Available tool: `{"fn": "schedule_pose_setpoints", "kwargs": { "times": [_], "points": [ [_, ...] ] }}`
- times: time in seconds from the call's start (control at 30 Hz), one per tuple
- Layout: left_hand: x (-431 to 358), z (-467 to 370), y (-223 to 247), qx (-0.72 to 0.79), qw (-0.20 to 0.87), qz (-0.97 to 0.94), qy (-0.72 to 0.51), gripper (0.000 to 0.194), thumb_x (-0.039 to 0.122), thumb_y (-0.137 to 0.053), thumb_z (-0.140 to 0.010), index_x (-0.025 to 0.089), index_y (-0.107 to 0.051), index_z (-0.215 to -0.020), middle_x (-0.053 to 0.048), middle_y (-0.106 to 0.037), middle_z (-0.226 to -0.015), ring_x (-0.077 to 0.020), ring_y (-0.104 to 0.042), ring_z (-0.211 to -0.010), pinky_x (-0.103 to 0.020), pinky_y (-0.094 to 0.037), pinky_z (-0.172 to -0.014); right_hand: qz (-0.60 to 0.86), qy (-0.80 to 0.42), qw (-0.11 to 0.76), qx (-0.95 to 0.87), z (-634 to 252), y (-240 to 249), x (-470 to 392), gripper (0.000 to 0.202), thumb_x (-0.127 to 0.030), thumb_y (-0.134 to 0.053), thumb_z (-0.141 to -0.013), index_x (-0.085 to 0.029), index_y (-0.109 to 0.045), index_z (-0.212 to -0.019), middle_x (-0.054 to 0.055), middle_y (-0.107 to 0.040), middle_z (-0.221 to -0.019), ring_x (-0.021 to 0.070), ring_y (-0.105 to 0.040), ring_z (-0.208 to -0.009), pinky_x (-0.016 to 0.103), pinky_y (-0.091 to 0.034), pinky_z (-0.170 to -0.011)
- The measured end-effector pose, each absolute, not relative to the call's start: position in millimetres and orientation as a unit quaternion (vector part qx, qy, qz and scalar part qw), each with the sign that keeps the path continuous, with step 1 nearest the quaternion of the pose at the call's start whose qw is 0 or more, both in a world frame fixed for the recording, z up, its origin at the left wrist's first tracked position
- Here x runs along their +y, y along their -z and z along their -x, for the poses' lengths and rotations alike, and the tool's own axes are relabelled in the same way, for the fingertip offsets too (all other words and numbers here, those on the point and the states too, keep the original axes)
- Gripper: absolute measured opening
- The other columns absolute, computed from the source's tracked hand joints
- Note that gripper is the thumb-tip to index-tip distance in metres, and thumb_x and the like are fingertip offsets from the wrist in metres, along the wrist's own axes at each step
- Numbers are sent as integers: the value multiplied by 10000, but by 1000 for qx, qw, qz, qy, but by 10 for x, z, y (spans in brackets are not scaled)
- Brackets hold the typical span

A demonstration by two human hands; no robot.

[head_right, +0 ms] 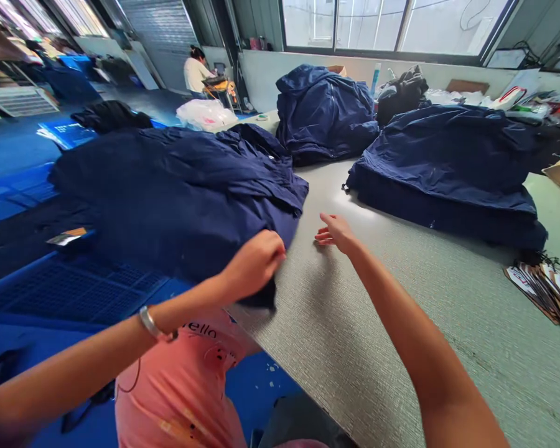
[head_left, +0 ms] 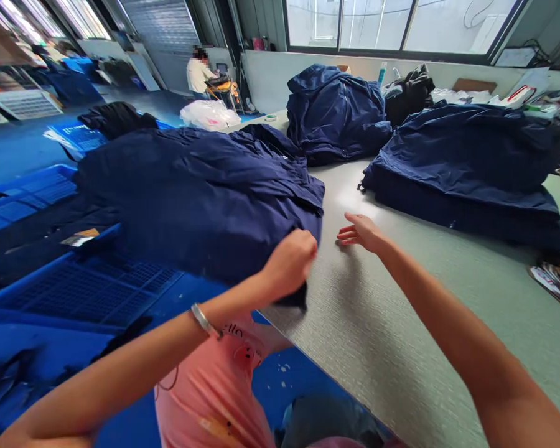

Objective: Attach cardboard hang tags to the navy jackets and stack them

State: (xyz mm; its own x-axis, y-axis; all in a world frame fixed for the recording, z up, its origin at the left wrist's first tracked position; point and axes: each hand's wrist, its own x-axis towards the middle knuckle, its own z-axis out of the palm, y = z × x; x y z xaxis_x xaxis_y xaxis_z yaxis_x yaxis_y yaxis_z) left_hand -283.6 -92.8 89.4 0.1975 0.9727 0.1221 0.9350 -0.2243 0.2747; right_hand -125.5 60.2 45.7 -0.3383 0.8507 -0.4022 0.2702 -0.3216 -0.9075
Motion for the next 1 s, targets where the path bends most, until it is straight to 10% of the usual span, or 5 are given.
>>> {"fn": "schedule_pose_setpoints", "kwargs": {
  "times": [0.3,0.73,1.0],
  "points": [
    [-1541,1676,-906,321,294,-882,-179,296,308,-593,-895,141,-594,-1139,-177,-514,-1386,-273,-493,-1295,-397,-445,-1062,645,-406,376,-527,509,-55,685,733,-29,-637,-574,-150,-505,-1284,83,-654,-1049,215,-626,-915,305,-501,-846],
    [-194,1736,-377,468,175,-792,-351,147,121,-569,-814,162,-708,-836,-90,-693,-1002,-208,-636,-990,-386,-491,-968,678,-147,277,-665,-1567,-72,-456,537,-124,-508,-728,-137,-580,-1260,134,-678,-1200,276,-659,-1034,379,-470,-948],
    [36,1114,-222,420,151,-844,-296,163,92,-579,-768,175,-710,-818,-77,-691,-983,-210,-631,-952,-389,-508,-926,791,-49,61,-606,-2723,-255,-1310,437,-104,-497,-756,-124,-638,-1169,184,-703,-1011,320,-681,-899,390,-496,-744]
  ]
}}
